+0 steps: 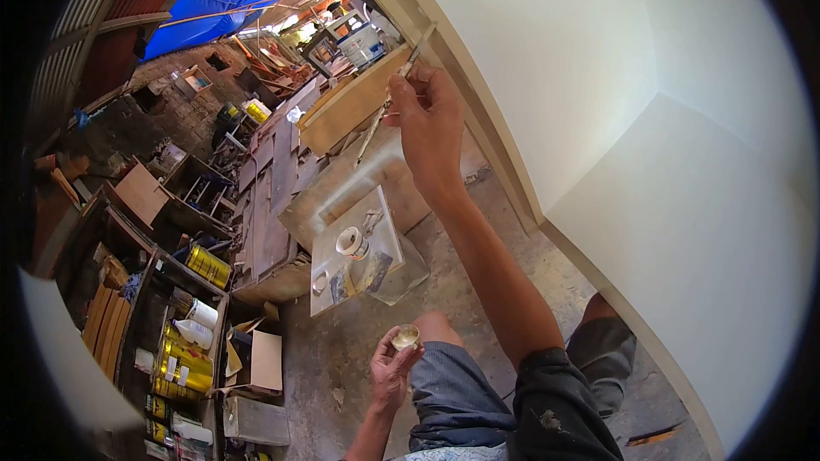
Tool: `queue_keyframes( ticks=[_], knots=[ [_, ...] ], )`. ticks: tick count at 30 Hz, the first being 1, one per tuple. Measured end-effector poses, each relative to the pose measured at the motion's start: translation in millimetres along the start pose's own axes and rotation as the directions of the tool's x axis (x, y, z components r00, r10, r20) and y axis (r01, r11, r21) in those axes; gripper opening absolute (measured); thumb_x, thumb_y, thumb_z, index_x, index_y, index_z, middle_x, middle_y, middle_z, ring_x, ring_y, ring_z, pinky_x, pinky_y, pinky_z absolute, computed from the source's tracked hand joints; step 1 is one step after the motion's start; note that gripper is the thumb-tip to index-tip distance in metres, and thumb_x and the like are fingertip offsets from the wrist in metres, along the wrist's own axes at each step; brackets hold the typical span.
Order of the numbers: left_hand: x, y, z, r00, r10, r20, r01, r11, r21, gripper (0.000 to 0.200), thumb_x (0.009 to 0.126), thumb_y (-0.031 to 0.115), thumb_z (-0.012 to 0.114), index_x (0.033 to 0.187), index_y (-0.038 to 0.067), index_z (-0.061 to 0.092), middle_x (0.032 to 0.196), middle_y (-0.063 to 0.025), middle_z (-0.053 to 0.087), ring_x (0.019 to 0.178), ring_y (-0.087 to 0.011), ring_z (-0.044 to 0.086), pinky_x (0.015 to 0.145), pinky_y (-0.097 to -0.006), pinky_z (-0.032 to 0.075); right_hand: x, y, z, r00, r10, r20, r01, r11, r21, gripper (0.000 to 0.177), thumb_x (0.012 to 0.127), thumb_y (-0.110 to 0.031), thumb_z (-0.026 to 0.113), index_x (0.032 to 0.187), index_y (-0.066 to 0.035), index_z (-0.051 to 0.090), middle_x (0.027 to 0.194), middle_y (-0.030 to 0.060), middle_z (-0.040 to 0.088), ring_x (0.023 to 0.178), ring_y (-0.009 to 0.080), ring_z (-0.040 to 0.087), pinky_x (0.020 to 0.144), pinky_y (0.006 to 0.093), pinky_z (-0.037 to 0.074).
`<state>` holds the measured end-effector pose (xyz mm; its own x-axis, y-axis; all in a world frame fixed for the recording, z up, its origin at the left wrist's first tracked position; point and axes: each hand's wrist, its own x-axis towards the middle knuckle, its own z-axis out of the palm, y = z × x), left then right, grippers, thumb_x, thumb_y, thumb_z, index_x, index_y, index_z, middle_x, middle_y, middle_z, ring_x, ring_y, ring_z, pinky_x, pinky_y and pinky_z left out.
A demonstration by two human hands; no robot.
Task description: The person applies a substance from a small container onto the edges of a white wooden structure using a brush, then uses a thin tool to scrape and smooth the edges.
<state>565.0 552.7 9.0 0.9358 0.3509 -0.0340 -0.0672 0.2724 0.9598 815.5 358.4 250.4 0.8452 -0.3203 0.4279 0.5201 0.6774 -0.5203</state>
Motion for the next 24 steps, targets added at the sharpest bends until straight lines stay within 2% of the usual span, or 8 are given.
queue_keyframes(
  ticks=[4,16,19,24],
  knots=[
    [-0.8,1.8,0.0,1.0,-0.005,0.004,0.005,1.0,-0.001,0.05,0.092,-0.003,0.068,0.137,-0.004,0.046,0.127,-0.0165,0.061,0.11,-0.0248,0.067,0.096,-0.037,0.059,0.0,5.6,-1.6,1.0,0.006,-0.015,-0.006,1.0,-0.002,0.021,0.099,-0.016,0.063,0.109,0.002,0.062,0.089,0.0064,0.062,0.075,0.01,0.059,0.065,0.0264,0.057],
    [-0.6,-0.9,-1.7,1.0,-0.002,0.014,0.002,1.0,0.002,0.05,0.093,-0.002,0.068,0.138,-0.004,0.046,0.127,-0.016,0.061,0.11,-0.0246,0.066,0.096,-0.0373,0.059,-2.2,12.7,-6.6,1.0,0.007,-0.021,-0.007,1.0,-0.01,0.019,0.099,-0.016,0.064,0.107,0.002,0.061,0.09,0.0057,0.062,0.076,0.01,0.059,0.066,0.0265,0.057],
    [0.3,-2.5,-1.5,1.0,-0.008,-0.011,0.008,1.0,0.002,0.045,0.093,-0.003,0.067,0.135,0.0,0.05,0.123,-0.0141,0.064,0.105,-0.0249,0.069,0.093,-0.038,0.06,-8.0,12.5,-8.2,1.0,0.013,-0.016,-0.014,1.0,-0.011,0.02,0.099,-0.016,0.064,0.108,0.002,0.061,0.09,0.0056,0.062,0.076,0.0099,0.059,0.066,0.0266,0.057],
    [-0.7,-0.6,-0.6,1.0,-0.012,0.004,0.012,1.0,0.006,0.048,0.093,-0.002,0.067,0.137,-0.002,0.048,0.126,-0.0153,0.062,0.109,-0.0245,0.067,0.096,-0.0378,0.059,-6.4,10.2,-6.0,1.0,-0.021,-0.007,0.02,0.999,-0.031,0.021,0.1,-0.017,0.063,0.108,0.002,0.061,0.091,0.0056,0.062,0.077,0.0097,0.059,0.066,0.0265,0.057]
  ],
)
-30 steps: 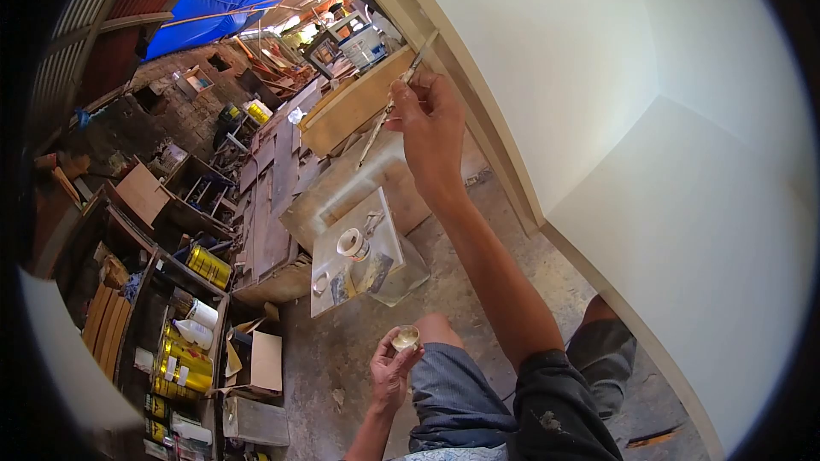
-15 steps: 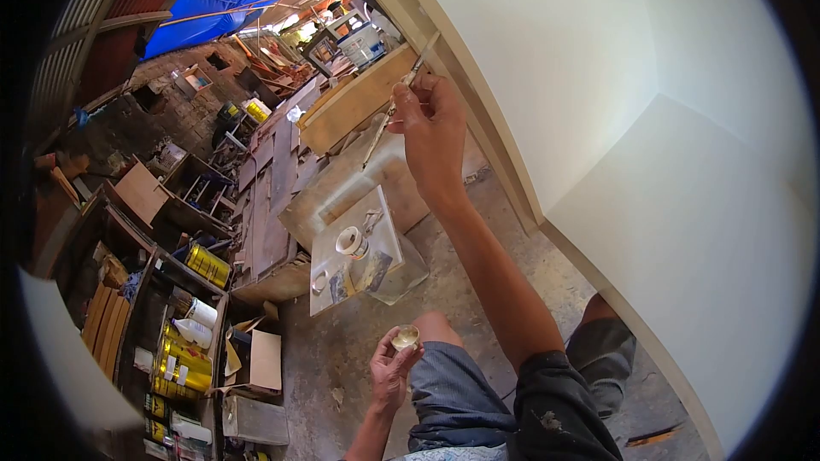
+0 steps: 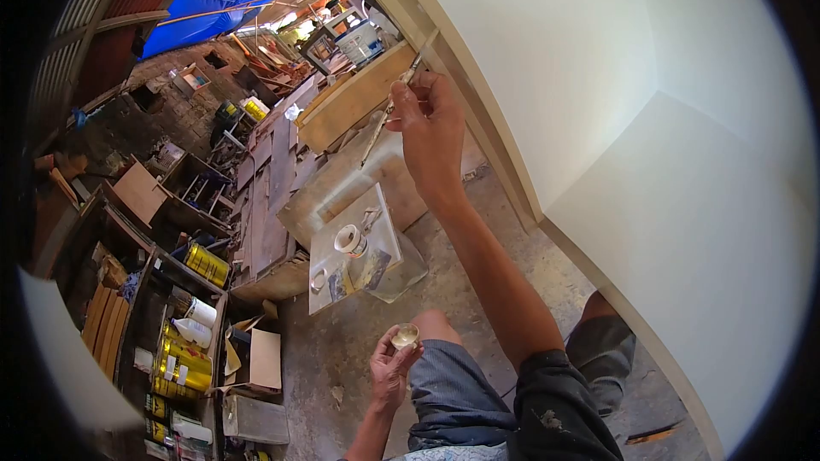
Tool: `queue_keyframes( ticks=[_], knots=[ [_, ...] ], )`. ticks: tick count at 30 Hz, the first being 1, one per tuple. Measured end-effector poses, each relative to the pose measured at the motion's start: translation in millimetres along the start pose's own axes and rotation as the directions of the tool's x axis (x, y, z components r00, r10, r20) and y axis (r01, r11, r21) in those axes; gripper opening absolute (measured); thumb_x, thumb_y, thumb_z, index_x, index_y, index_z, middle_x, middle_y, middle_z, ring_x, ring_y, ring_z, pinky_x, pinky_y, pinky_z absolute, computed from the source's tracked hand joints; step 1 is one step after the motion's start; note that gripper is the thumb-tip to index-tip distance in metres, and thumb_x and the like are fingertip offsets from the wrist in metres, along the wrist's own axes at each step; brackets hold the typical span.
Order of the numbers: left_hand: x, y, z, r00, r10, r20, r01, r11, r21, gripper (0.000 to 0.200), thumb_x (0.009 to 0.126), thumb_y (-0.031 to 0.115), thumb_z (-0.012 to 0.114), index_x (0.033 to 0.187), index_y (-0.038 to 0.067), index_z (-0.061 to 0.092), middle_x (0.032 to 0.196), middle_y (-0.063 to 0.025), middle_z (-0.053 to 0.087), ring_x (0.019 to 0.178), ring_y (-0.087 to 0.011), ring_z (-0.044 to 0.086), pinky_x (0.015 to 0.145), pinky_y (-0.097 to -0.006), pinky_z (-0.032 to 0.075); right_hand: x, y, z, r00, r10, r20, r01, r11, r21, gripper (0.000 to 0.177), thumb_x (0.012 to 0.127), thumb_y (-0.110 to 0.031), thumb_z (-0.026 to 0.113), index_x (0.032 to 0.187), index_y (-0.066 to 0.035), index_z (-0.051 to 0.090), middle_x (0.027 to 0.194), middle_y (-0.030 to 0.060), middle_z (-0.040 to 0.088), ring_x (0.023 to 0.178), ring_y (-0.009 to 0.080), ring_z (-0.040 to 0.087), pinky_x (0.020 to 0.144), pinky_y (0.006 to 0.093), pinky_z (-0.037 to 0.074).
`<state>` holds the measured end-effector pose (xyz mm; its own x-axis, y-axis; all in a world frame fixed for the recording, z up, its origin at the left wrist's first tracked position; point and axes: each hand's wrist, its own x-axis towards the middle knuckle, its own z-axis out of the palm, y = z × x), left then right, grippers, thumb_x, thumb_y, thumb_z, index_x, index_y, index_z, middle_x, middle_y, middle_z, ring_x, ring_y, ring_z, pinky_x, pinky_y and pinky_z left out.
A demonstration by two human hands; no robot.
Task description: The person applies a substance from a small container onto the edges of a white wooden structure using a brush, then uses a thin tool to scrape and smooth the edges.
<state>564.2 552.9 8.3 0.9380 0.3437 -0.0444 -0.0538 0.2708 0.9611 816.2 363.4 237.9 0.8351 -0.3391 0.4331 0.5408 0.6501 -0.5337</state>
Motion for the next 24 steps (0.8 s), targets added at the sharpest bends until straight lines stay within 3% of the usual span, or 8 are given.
queue_keyframes(
  ticks=[24],
  knots=[
    [-1.1,-1.0,0.8,1.0,-0.004,-0.006,0.004,1.0,0.004,0.049,0.094,-0.001,0.067,0.138,-0.002,0.046,0.124,-0.0158,0.063,0.106,-0.0256,0.069,0.094,-0.0382,0.059,-5.8,-7.0,-0.3,0.998,0.065,-0.001,-0.065,0.996,0.066,0.021,0.099,-0.018,0.064,0.108,0.001,0.06,0.091,0.0057,0.063,0.076,0.0099,0.059,0.066,0.0264,0.056]
  ],
)
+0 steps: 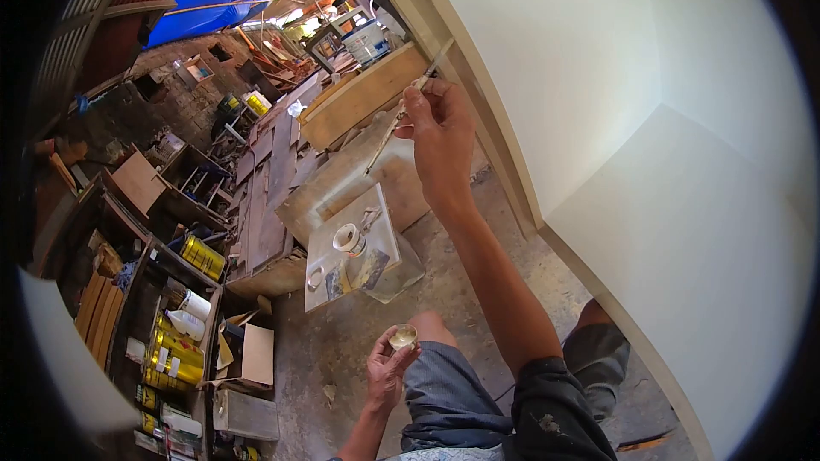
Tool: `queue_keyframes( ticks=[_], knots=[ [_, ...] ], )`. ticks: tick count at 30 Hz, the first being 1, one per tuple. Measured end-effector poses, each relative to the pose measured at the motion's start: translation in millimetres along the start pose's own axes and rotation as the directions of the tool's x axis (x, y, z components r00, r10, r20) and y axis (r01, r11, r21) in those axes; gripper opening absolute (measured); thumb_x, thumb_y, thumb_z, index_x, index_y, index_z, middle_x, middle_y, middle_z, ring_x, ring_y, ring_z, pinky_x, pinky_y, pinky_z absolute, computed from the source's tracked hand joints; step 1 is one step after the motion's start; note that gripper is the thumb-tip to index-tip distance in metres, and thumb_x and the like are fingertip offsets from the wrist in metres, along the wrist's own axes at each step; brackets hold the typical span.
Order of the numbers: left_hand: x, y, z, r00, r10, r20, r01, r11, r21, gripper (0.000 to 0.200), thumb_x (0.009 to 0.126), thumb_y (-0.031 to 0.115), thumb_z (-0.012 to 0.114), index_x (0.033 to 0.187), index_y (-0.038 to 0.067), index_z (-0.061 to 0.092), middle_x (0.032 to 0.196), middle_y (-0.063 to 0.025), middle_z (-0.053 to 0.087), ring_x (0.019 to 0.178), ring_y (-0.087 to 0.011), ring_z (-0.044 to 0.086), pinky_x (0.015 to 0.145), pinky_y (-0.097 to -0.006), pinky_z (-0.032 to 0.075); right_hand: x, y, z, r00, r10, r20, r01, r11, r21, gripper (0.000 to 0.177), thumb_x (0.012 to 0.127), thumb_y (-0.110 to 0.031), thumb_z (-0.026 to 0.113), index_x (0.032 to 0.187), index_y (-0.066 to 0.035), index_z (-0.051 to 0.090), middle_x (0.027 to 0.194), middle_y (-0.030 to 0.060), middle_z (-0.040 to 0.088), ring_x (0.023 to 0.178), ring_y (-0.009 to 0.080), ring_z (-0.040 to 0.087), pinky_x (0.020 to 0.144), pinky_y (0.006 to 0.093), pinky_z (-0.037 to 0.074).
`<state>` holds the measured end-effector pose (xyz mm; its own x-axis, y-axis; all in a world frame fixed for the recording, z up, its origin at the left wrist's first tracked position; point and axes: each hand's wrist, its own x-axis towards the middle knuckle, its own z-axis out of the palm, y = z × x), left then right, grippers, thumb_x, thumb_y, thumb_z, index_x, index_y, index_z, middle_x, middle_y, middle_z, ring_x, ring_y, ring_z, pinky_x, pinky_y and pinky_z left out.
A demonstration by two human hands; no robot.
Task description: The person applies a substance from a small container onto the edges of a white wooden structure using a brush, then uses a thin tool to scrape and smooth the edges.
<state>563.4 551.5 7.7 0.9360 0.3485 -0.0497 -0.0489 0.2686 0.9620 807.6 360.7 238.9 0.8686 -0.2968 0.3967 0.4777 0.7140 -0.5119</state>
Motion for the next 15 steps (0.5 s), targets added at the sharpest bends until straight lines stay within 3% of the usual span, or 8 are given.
queue_keyframes(
  ticks=[15],
  knots=[
    [0.6,1.5,-1.2,1.0,0.009,0.0,-0.009,1.0,0.012,0.051,0.093,0.0,0.068,0.139,-0.002,0.046,0.124,-0.0146,0.064,0.103,-0.0231,0.069,0.093,-0.0364,0.059,2.3,7.6,1.5,1.0,-0.02,0.015,0.02,1.0,-0.02,0.018,0.101,-0.018,0.063,0.107,-0.002,0.059,0.094,0.0047,0.062,0.078,0.0088,0.059,0.068,0.0256,0.057]
  ],
)
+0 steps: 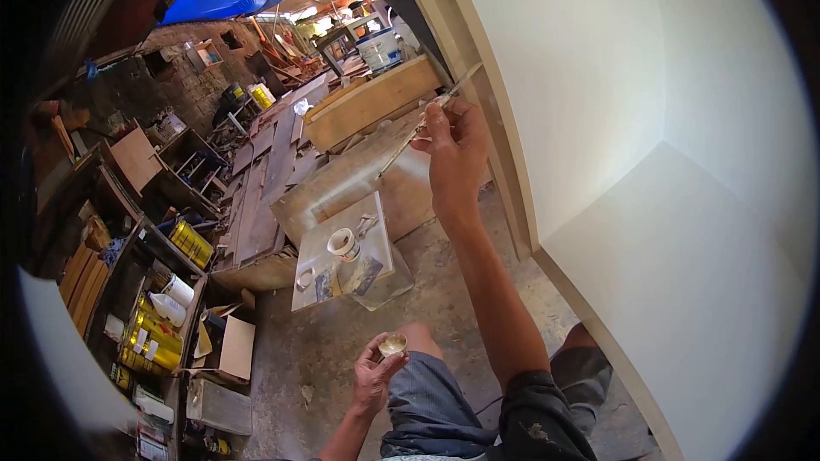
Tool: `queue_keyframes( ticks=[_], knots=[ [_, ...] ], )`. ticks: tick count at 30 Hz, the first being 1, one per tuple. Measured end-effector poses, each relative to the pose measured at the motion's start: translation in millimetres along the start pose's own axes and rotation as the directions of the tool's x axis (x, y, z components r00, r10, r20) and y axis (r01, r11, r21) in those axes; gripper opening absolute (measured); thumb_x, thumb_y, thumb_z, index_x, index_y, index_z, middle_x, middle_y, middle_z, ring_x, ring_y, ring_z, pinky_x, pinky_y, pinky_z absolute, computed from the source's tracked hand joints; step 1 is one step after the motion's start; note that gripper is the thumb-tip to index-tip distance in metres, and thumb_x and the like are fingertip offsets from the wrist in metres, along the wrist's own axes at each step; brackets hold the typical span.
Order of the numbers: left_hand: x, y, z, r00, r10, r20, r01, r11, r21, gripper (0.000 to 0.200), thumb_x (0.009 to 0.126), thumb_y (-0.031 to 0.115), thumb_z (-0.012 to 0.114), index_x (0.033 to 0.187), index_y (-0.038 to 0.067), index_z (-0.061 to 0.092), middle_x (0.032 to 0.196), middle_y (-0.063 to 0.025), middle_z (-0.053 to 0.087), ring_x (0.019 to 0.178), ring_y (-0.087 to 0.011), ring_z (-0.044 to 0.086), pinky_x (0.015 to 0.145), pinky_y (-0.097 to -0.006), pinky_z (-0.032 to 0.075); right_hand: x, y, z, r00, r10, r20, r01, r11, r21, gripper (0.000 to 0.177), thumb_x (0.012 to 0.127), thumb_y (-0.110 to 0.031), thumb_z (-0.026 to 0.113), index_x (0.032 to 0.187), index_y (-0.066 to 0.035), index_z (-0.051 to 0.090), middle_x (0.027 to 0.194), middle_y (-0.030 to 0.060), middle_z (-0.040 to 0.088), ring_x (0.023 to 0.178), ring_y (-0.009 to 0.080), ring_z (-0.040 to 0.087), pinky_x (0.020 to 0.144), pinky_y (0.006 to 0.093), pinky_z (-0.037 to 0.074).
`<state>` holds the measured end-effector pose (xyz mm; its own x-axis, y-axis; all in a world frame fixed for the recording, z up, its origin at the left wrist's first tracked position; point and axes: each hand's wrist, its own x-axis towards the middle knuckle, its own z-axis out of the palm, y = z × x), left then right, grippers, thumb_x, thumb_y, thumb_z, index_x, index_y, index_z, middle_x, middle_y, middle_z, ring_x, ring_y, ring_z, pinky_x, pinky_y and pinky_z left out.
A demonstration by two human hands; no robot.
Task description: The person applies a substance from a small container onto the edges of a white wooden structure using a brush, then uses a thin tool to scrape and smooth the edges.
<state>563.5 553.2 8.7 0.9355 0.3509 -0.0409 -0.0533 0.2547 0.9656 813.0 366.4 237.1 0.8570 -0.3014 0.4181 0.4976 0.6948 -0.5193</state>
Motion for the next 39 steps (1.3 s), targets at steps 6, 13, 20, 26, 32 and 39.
queue_keyframes(
  ticks=[6,13,20,26,32,39],
  knots=[
    [0.8,-1.4,-0.4,1.0,0.001,-0.004,-0.001,1.0,0.001,0.051,0.093,-0.001,0.068,0.139,-0.002,0.046,0.124,-0.0146,0.063,0.103,-0.0233,0.069,0.093,-0.0362,0.059,0.2,-1.2,0.6,1.0,-0.025,0.003,0.025,1.0,-0.007,0.017,0.101,-0.018,0.063,0.106,-0.002,0.059,0.092,0.0035,0.062,0.078,0.0087,0.059,0.068,0.0257,0.057],
    [1.6,-2.4,-0.2,1.0,-0.007,-0.01,0.007,1.0,-0.005,0.05,0.093,-0.001,0.069,0.138,-0.001,0.048,0.123,-0.0146,0.064,0.103,-0.0232,0.069,0.092,-0.036,0.059,2.6,5.1,-4.9,0.999,-0.031,-0.005,0.031,0.999,-0.019,0.016,0.101,-0.02,0.063,0.106,-0.005,0.062,0.093,0.0026,0.065,0.079,0.0077,0.06,0.069,0.0264,0.056],
    [1.6,-5.4,-2.3,1.0,0.0,-0.008,0.0,1.0,-0.022,0.05,0.092,-0.001,0.07,0.137,0.0,0.049,0.121,-0.0141,0.065,0.102,-0.0231,0.069,0.092,-0.036,0.06,-7.0,9.0,-9.8,1.0,-0.019,-0.005,0.019,0.999,-0.039,0.015,0.102,-0.018,0.061,0.106,-0.003,0.06,0.094,0.0035,0.062,0.078,0.0084,0.06,0.068,0.0255,0.057],
    [0.8,-5.2,-2.0,1.0,-0.003,-0.015,0.003,1.0,-0.027,0.05,0.092,0.0,0.07,0.138,0.0,0.048,0.122,-0.0142,0.065,0.102,-0.0234,0.069,0.092,-0.0363,0.059,-2.4,7.1,-8.9,0.998,-0.056,0.005,0.057,0.997,-0.057,0.015,0.102,-0.02,0.062,0.106,-0.005,0.061,0.093,0.0024,0.063,0.079,0.0084,0.061,0.069,0.026,0.056],
    [2.4,-2.4,1.5,1.0,0.012,-0.007,-0.012,1.0,-0.008,0.051,0.092,-0.001,0.069,0.138,-0.001,0.048,0.123,-0.0142,0.064,0.105,-0.0234,0.069,0.093,-0.0361,0.059,-11.2,7.5,-19.2,1.0,0.007,-0.019,-0.007,0.999,-0.045,0.016,0.102,-0.017,0.061,0.107,-0.002,0.058,0.093,0.0037,0.061,0.078,0.0091,0.059,0.068,0.0262,0.055],
    [17.4,7.1,11.8,0.996,0.08,0.04,-0.079,0.996,-0.036,0.053,0.092,-0.001,0.069,0.14,-0.002,0.046,0.128,-0.0151,0.062,0.11,-0.024,0.066,0.095,-0.0367,0.058,-67.1,17.3,-71.2,0.98,0.156,0.123,-0.112,0.946,-0.304,0.016,0.103,-0.015,0.058,0.112,-0.003,0.062,0.092,0.0022,0.062,0.078,0.0087,0.06,0.071,0.0268,0.055]
  ],
)
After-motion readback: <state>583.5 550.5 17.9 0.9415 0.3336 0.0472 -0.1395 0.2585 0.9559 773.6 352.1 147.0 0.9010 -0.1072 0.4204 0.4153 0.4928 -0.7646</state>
